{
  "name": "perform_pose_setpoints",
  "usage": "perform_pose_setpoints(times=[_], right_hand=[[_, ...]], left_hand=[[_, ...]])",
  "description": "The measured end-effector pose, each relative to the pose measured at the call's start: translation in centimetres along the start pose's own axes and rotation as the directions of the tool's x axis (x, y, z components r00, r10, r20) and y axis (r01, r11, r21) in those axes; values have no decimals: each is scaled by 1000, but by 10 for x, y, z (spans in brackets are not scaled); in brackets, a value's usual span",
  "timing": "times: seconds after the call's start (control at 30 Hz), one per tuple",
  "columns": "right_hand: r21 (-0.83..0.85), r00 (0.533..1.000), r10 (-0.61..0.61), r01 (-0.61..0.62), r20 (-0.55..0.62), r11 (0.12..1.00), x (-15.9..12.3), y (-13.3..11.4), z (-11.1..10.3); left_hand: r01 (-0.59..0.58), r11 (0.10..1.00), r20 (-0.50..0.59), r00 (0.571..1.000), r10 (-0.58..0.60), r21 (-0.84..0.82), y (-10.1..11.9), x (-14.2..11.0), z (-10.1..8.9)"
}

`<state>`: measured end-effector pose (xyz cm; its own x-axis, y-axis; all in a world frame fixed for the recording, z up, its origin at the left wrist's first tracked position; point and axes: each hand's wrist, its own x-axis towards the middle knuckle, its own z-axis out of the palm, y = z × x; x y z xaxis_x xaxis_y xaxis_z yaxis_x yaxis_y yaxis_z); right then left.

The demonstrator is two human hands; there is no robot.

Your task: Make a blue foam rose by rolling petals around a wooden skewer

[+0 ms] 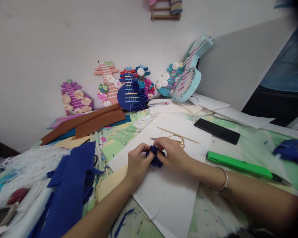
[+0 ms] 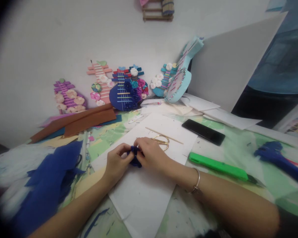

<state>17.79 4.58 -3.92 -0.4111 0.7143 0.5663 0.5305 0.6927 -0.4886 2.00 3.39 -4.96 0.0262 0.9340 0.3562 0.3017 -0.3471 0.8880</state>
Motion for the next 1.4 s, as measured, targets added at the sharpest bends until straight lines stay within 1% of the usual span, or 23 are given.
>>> perform_pose_setpoints(times=[0.03,0.1,0.2,0.27,0.37,0.5,0.6,0.7,0.77,0.83,0.93,1.03,1.13,1.27,1.4], right_hand=[[-21,1000,-30,30,-2,999,-1,0,0],[-24,1000,-20,20,-5,1000,-1,1,0],[8,999,37,-37,-3,999,1,2,-1],[6,999,37,-37,-12,999,1,3,-2],[-51,1000,-14,12,-22,999,0,3,-1],[-189,993,-115,108,-27,976,-2,2,1],[-238,990,-141,129,-33,963,-3,1,1],[-234,992,-121,109,-38,966,-2,0,0],[-224,995,-93,81,-42,971,-2,0,-1],[-206,997,-69,62,-28,977,-3,0,-2],[-152,997,-76,77,12,985,-3,2,-2],[-113,994,-106,109,31,988,-2,4,-2],[-108,993,-110,115,49,987,-1,6,-3],[-116,991,-106,115,82,987,0,6,-5],[-120,986,-78,96,148,988,1,3,-6]], left_hand=[[-31,999,-2,1000,31,9,-1,0,0],[-57,998,5,998,57,-36,-2,0,0],[-27,988,55,998,36,-150,-3,2,0],[-6,984,81,996,21,-180,-3,3,0],[-4,988,95,995,19,-154,-2,3,0],[-33,996,94,995,41,-81,-1,1,0],[-49,998,90,995,53,-47,1,-1,-1],[-56,998,93,994,59,-29,2,-1,-1],[-63,997,107,992,69,-55,1,-1,-1],[-76,992,117,989,88,-100,-1,0,0],[-88,988,122,987,104,-126,-3,0,1],[-85,993,95,991,93,-86,-4,0,0],[-81,996,66,994,83,-36,-5,1,0],[-46,998,72,996,48,-33,-6,1,0],[-20,998,102,994,26,-60,-7,0,-3]])
